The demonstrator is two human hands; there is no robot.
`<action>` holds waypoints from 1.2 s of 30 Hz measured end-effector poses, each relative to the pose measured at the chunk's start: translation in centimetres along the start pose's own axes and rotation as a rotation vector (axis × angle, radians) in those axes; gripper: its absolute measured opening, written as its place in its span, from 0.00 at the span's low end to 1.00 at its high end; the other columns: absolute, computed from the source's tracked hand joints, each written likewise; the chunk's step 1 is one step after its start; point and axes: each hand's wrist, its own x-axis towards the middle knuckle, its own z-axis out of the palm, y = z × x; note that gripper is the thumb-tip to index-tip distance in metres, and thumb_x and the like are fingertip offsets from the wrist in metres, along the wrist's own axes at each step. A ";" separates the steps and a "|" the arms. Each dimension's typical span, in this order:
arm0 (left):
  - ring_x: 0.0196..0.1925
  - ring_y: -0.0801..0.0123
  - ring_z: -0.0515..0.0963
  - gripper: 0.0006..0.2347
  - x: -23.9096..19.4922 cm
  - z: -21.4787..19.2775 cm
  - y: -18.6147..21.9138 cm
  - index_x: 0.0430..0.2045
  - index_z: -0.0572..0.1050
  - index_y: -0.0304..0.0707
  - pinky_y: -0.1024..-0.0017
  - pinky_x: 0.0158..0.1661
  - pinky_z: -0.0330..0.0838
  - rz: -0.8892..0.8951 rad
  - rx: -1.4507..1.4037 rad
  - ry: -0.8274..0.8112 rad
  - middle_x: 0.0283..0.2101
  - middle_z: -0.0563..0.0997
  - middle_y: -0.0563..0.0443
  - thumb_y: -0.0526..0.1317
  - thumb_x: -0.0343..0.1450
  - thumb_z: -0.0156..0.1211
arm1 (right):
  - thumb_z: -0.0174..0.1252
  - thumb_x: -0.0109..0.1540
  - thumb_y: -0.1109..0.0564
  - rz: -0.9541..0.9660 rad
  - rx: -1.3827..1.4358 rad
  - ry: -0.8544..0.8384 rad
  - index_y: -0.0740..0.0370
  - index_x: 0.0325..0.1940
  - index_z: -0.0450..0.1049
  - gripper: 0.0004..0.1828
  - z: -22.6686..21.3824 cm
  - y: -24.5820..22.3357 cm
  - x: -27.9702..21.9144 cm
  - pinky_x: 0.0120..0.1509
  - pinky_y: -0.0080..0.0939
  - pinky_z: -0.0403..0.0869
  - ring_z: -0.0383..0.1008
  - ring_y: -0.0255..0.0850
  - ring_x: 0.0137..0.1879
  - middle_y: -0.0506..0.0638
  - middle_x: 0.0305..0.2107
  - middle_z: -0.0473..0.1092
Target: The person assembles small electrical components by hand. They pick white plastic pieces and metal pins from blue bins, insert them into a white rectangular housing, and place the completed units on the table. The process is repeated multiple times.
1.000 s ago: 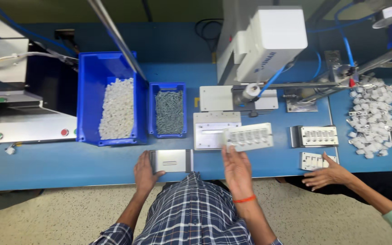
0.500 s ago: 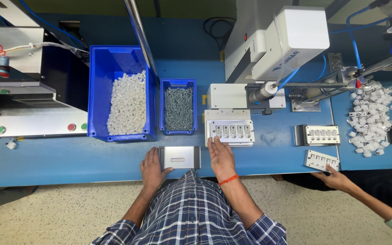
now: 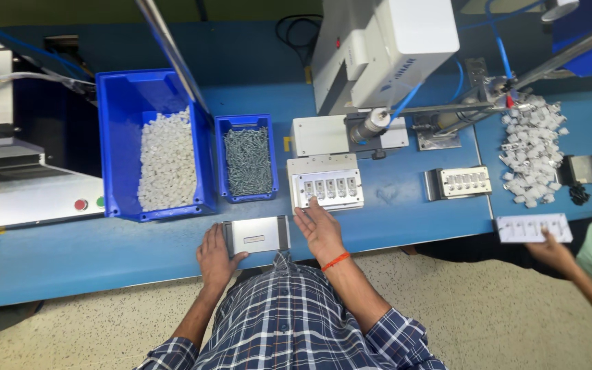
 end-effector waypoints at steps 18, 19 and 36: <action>0.75 0.52 0.56 0.50 0.2 0.8 0.3 0.67 0.55 0.30 0.52 0.68 0.52 -0.032 -0.024 0.055 0.73 0.59 0.40 0.51 0.54 0.79 | 0.60 0.64 0.52 -0.353 -0.702 -0.116 0.65 0.44 0.80 0.13 -8.4 -4.7 0.4 0.33 0.34 0.73 0.78 0.38 0.33 0.55 0.32 0.80; 0.75 0.51 0.56 0.49 -0.1 1.1 0.1 0.67 0.55 0.29 0.52 0.68 0.52 -0.037 -0.023 0.054 0.72 0.59 0.40 0.51 0.54 0.79 | 0.59 0.65 0.53 -0.407 -0.633 -0.065 0.65 0.43 0.79 0.12 -9.8 -5.5 1.5 0.31 0.33 0.69 0.76 0.35 0.30 0.53 0.30 0.79; 0.68 0.37 0.68 0.45 0.6 2.0 2.7 0.60 0.64 0.31 0.56 0.64 0.67 -0.301 0.056 0.095 0.68 0.64 0.26 0.50 0.50 0.84 | 0.49 0.65 0.70 -1.078 -0.560 -0.271 0.55 0.65 0.72 0.25 0.4 -25.2 24.2 0.66 0.36 0.71 0.73 0.39 0.61 0.51 0.52 0.74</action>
